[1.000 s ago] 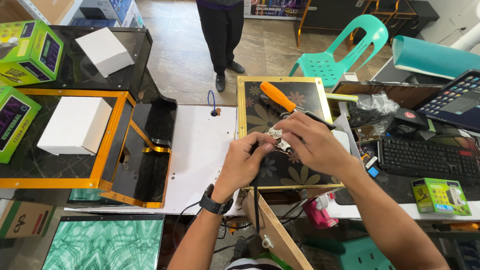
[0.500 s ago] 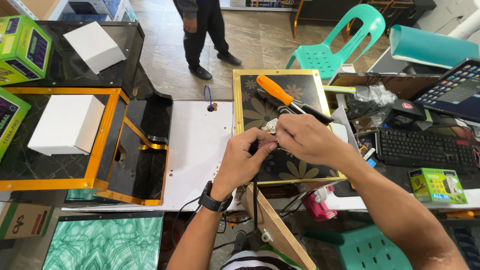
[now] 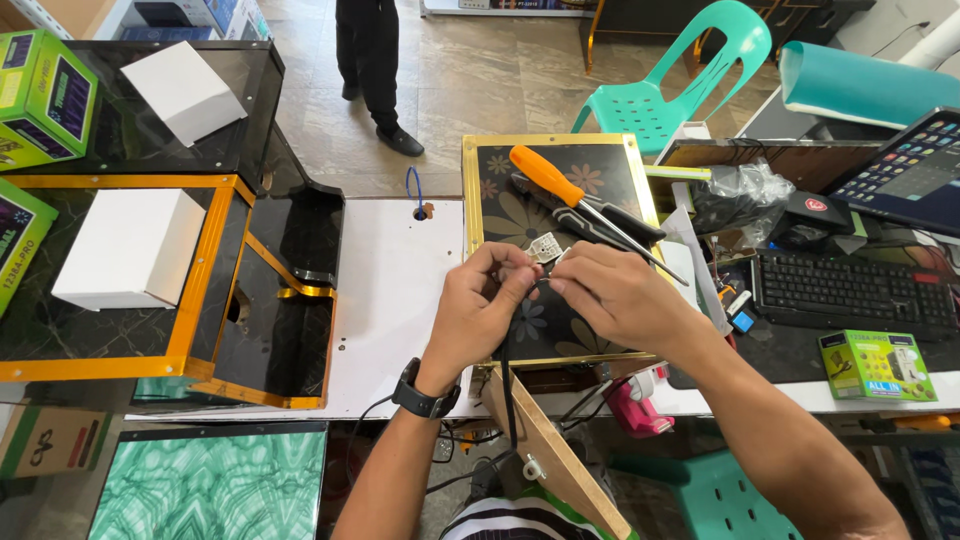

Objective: The person works at a repair bench assembling a small electrical component, handling a black wire and a white socket-like part, twisting wire ends by hand and using a screwdriver and pliers to tighten and adjust the parts. They then carry small parts to a storage shelf and handle them near a cardboard box.

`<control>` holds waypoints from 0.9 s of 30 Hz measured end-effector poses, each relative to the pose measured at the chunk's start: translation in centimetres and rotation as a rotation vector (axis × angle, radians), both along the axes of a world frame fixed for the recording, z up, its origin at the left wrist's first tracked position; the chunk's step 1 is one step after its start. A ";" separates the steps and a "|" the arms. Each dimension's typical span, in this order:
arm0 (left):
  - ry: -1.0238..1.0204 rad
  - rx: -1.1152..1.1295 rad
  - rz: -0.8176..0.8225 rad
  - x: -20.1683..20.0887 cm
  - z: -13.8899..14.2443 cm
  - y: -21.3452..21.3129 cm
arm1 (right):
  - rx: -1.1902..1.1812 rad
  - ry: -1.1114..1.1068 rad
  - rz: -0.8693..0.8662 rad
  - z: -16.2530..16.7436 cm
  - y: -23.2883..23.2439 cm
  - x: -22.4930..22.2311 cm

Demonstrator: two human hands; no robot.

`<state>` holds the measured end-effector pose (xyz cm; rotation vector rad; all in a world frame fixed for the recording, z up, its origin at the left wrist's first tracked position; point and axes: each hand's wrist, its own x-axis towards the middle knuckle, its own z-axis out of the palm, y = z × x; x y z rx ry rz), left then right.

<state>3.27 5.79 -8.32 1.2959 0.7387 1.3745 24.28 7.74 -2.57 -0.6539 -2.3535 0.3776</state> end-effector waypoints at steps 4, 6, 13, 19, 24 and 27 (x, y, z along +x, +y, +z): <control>-0.023 0.055 -0.018 -0.2 -0.2 -0.2 | -0.465 0.019 -0.152 -2.1 0.6 -0.1; -0.011 0.033 0.009 -0.1 -0.1 -0.3 | -0.996 0.182 -0.188 -2.6 0.7 -0.6; 0.040 -0.055 0.094 0.1 0.3 -0.2 | -0.362 -0.001 -0.080 1.7 0.9 -0.8; 0.002 -0.024 0.081 0.2 0.0 -0.1 | -0.200 -0.078 -0.166 2.0 1.1 -2.1; 0.089 0.046 0.134 0.3 -0.5 -0.2 | -0.496 -0.261 -0.493 0.8 2.1 -2.9; -0.066 0.002 0.113 0.3 -0.7 0.0 | -0.527 -0.189 -0.529 1.3 2.8 -2.8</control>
